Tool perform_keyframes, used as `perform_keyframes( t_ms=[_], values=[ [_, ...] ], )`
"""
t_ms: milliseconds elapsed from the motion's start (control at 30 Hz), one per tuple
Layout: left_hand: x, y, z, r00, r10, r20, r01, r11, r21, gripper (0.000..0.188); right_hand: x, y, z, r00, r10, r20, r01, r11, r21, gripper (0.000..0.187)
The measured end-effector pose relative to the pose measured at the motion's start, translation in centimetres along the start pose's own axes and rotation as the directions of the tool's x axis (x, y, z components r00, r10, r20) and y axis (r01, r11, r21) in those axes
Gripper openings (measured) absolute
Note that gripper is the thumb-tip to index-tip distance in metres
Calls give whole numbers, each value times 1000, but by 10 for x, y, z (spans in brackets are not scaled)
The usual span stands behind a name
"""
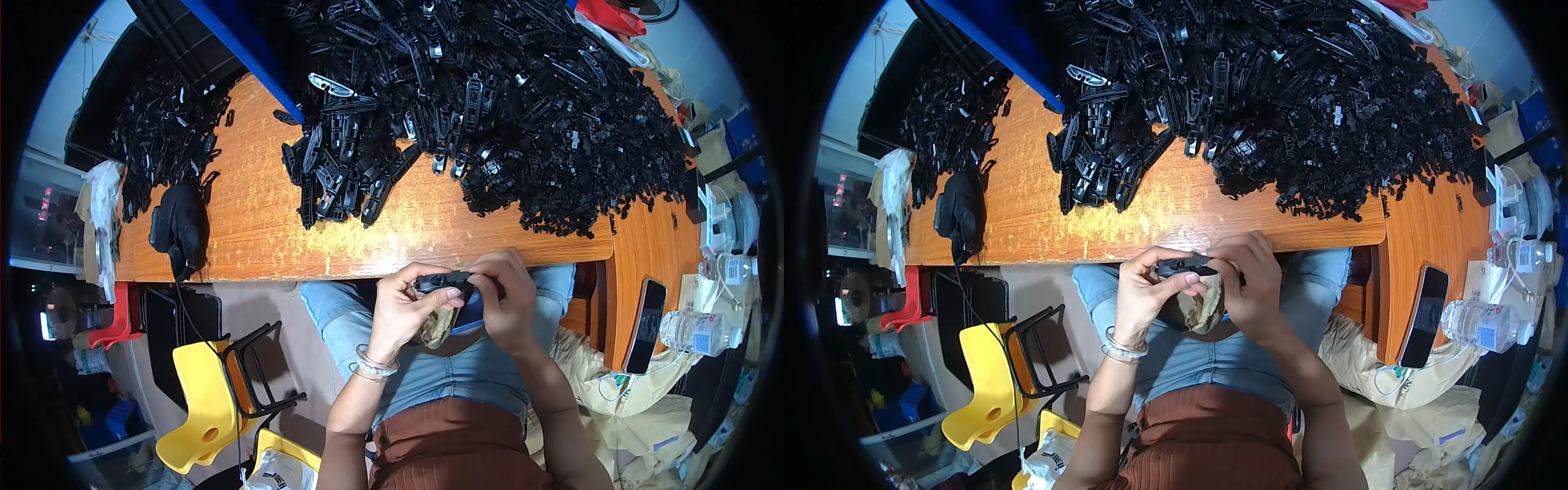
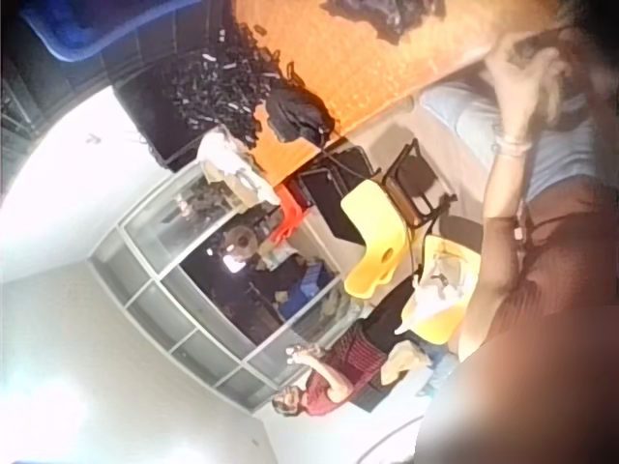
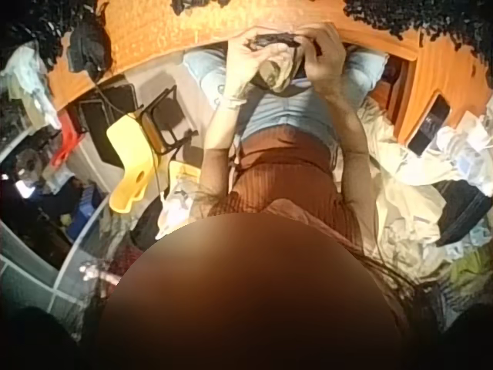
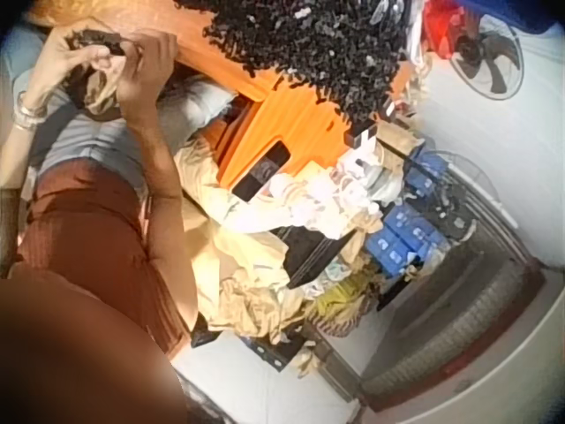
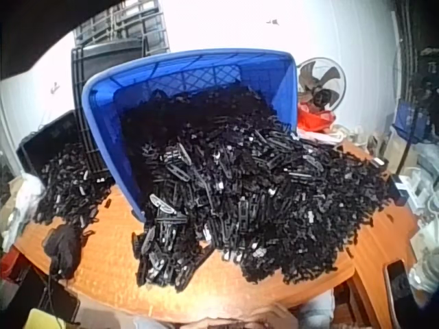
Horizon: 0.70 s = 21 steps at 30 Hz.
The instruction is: Inspecting small black plastic components for defects and sorting them on a wooden workbench.
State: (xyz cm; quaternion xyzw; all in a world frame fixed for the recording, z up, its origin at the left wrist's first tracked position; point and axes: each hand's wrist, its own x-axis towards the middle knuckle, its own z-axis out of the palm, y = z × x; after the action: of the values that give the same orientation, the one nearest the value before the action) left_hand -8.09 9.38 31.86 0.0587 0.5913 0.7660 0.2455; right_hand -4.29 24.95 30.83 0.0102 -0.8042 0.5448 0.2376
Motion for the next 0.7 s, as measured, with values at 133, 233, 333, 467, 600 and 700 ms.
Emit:
perform_keyframes(
  t_ms=[133, 233, 333, 467, 600, 700],
  values=[
    [1, 2, -1, 1000, -19, 14, 19, 1000, 21, 23, -2, 0, 2, 999, -38, -23, 39, 997, 64, 8],
    [1, 2, -1, 999, -35, 31, 35, 999, 17, 23, -2, 0, 4, 998, 52, -27, -47, 985, 168, 9],
    [1, 3, 0, 1000, -21, 17, 21, 999, 37, 22, 1, 0, 4, 998, -56, -27, 58, 997, 47, 9],
    [2, 7, 1, 999, -22, -26, 23, 999, 27, 20, 2, 3, -1, 982, -188, 28, 189, 979, -73, 12],
    [-2, 8, -6, 994, 110, 22, -111, 948, 298, 20, -8, 5, -2, 928, 293, 231, -344, 911, 227, 20],
    [-9, 0, -17, 993, 99, 66, -115, 939, 325, 22, -15, 14, -1, 881, 291, 372, -439, 797, 415, 25]
  ],
)
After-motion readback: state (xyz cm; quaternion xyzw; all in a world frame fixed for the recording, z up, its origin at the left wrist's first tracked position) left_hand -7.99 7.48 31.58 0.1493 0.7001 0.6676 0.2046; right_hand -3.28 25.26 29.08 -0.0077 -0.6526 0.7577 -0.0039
